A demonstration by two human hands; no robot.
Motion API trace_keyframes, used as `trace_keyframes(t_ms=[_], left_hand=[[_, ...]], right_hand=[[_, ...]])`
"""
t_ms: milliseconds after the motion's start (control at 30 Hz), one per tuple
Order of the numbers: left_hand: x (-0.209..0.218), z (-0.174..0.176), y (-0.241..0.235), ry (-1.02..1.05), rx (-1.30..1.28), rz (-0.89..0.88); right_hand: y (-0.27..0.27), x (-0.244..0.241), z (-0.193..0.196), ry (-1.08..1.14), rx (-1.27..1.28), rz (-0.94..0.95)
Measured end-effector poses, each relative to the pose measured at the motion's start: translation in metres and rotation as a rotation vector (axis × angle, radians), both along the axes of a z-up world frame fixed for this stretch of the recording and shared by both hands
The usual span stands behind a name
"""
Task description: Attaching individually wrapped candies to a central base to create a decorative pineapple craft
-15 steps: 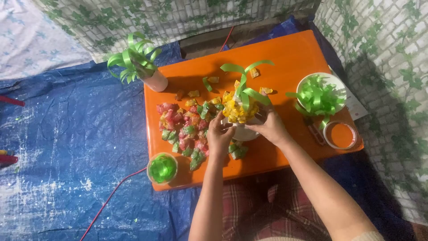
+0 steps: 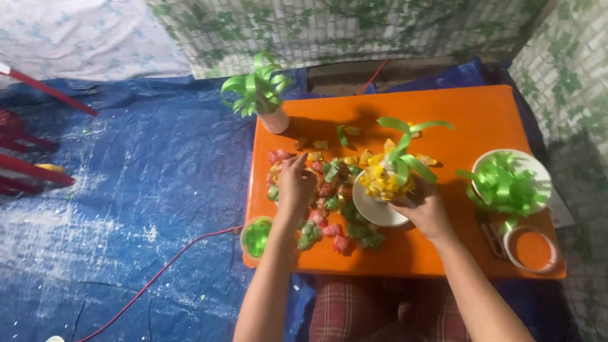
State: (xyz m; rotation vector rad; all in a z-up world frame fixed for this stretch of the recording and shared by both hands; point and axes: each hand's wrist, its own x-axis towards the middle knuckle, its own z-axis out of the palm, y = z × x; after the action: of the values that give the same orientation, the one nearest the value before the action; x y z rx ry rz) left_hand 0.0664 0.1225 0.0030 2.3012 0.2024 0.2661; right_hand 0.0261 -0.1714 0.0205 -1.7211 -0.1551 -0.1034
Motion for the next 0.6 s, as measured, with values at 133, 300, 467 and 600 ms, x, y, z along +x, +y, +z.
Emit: trace_keyframes(t_ms=[133,300,467,600], left_hand=[[0.038,-0.022,0.022,0.152,0.137,-0.035],[0.062,-0.022,0.015,0.130,0.550,-0.133],[0.096,-0.063,0.014,0.186,0.832,-0.153],[0.096,-0.048,0.009,0.273,0.876,-0.189]], right_hand=[[-0.002,0.001,-0.001,-0.055,-0.081,0.008],[0.002,0.001,-0.010,0.020,-0.081,-0.029],[-0.005,-0.001,-0.012,0.088,-0.011,-0.023],[-0.012,0.002,-0.019,0.109,-0.028,-0.019]])
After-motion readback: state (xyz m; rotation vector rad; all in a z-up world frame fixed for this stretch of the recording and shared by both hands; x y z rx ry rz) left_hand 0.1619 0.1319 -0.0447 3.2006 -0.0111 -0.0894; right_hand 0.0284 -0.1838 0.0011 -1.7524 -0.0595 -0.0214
